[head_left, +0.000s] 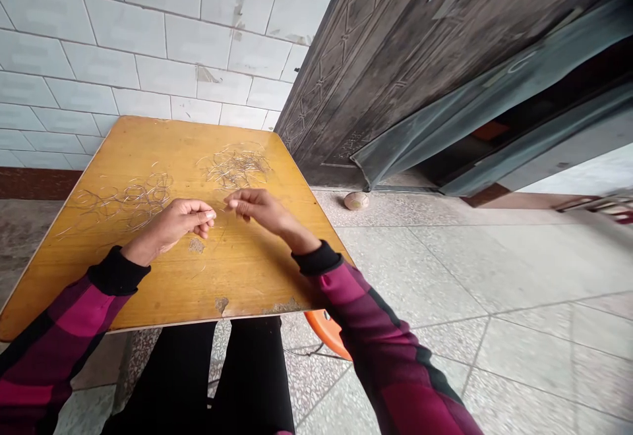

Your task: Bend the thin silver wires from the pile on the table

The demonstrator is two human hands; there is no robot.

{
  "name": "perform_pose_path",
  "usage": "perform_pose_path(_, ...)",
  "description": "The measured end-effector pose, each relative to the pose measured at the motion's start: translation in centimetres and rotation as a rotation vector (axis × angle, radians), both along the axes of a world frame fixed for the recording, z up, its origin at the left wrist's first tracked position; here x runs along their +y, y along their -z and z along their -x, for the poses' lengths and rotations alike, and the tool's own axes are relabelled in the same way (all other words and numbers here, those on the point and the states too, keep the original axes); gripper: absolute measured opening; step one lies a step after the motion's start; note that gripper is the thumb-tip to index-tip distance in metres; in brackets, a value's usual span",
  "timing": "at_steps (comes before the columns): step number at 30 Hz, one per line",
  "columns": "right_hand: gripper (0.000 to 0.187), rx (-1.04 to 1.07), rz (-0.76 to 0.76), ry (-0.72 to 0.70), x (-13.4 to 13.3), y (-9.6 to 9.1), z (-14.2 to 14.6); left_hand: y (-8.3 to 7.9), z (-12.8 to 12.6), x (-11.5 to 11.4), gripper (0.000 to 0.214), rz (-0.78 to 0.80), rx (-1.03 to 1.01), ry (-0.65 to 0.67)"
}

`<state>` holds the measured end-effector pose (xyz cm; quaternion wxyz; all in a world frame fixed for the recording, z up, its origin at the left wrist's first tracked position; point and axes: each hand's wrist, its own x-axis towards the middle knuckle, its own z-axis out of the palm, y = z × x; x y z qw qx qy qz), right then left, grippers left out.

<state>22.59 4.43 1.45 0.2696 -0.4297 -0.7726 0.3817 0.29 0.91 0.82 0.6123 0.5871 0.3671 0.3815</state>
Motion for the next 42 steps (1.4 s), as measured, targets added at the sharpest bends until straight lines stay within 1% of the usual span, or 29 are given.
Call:
perform_pose_path(1,0.031,0.163,0.121,-0.047,-0.9,0.7,0.5,0.1,0.0,0.0,0.019,0.004,-0.002,0.008)
perform_pose_path(2,0.032,0.278,0.22,-0.08,-1.7,1.3,1.0,0.2,0.0,0.0,0.018,0.007,-0.001,0.017)
perform_pose_path(4,0.032,0.434,0.358,-0.096,-2.6,2.1,1.6,0.4,0.0,0.0,0.018,0.01,0.008,0.034)
perform_pose_path(8,0.03,0.61,0.516,-0.027,-2.9,2.7,1.9,0.7,-0.3,-0.1,0.018,0.012,0.006,0.058)
perform_pose_path(10,0.028,0.702,0.579,0.028,-2.9,2.7,1.7,0.7,-0.5,-0.3,0.02,-0.001,0.017,0.028)
perform_pose_path(11,0.027,0.741,0.602,0.061,-2.9,2.7,1.6,0.6,-0.5,-0.3,0.022,-0.035,0.051,-0.01)
perform_pose_path(13,0.024,0.796,0.621,0.139,-2.9,2.7,1.3,0.5,-0.5,-0.6,0.023,-0.199,0.181,-0.114)
perform_pose_path(15,0.02,0.83,0.625,0.22,-2.8,2.5,1.0,0.3,-0.4,-1.1,0.019,-0.474,0.369,-0.163)
perform_pose_path(17,0.015,0.859,0.657,0.27,-2.8,2.2,0.8,0.3,-0.2,-1.7,0.016,-0.777,0.552,-0.121)
perform_pose_path(18,0.012,0.877,0.685,0.279,-2.8,2.1,0.7,0.4,-0.2,-2.0,0.014,-0.904,0.632,-0.087)
perform_pose_path(19,0.01,0.895,0.718,0.277,-2.8,2.0,0.7,0.5,-0.2,-2.2,0.012,-0.997,0.702,-0.059)
perform_pose_path(20,0.008,0.912,0.749,0.27,-2.8,1.9,0.7,0.7,-0.2,-2.4,0.011,-1.055,0.752,-0.05)
perform_pose_path(21,0.006,0.926,0.773,0.263,-2.9,1.9,0.6,0.9,-0.2,-2.5,0.014,-1.073,0.778,-0.056)
perform_pose_path(22,0.005,0.932,0.787,0.256,-3.0,1.9,0.6,1.1,-0.2,-2.5,0.016,-1.055,0.778,-0.073)
perform_pose_path(23,0.004,0.924,0.784,0.252,-3.0,1.9,0.6,1.2,-0.3,-2.4,0.018,-1.002,0.752,-0.09)
perform_pose_path(24,0.002,0.899,0.752,0.252,-3.1,1.9,0.6,1.3,-0.3,-2.3,0.017,-0.91,0.702,-0.097)
perform_pose_path(25,0.002,0.856,0.679,0.26,-3.1,1.9,0.5,1.3,-0.2,-2.1,0.015,-0.775,0.629,-0.09)
perform_pose_path(26,0.004,0.798,0.554,0.282,-3.2,2.0,0.4,1.2,-0.2,-1.9,0.012,-0.604,0.539,-0.068)
perform_pose_path(27,0.009,0.726,0.382,0.316,-3.3,2.0,0.3,1.1,-0.2,-1.8,0.01,-0.411,0.435,-0.036)
perform_pose_path(29,0.017,0.552,-0.018,0.372,-3.6,1.8,0.0,0.7,-0.1,-1.6,0.012,-0.034,0.21,0.036)
perform_pose_path(30,0.02,0.466,-0.189,0.363,-3.7,1.7,-0.1,0.6,-0.1,-1.5,0.014,0.113,0.108,0.066)
perform_pose_path(31,0.02,0.386,-0.305,0.317,-3.9,1.6,-0.2,0.5,-0.2,-1.5,0.017,0.223,0.025,0.092)
perform_pose_path(32,0.018,0.322,-0.362,0.242,-4.0,1.5,-0.4,0.5,-0.2,-1.5,0.019,0.299,-0.04,0.112)
perform_pose_path(33,0.017,0.278,-0.36,0.149,-4.1,1.5,-0.4,0.4,-0.3,-1.5,0.021,0.349,-0.091,0.125)
perform_pose_path(34,0.018,0.257,-0.315,0.053,-4.2,1.5,-0.5,0.4,-0.4,-1.5,0.022,0.379,-0.13,0.128)
perform_pose_path(36,0.023,0.257,-0.162,-0.096,-4.1,1.6,-0.6,0.5,-0.4,-1.6,0.024,0.403,-0.186,0.109)
perform_pose_path(37,0.026,0.271,-0.089,-0.134,-4.0,1.7,-0.7,0.5,-0.4,-1.6,0.023,0.412,-0.199,0.1)
perform_pose_path(39,0.029,0.303,0.009,-0.16,-3.8,1.9,-0.7,0.4,-0.4,-1.6,0.022,0.44,-0.19,0.114)
perform_pose_path(42,0.031,0.332,0.091,-0.152,-3.6,2.1,-0.8,0.2,-0.2,-1.6,0.02,0.494,-0.128,0.205)
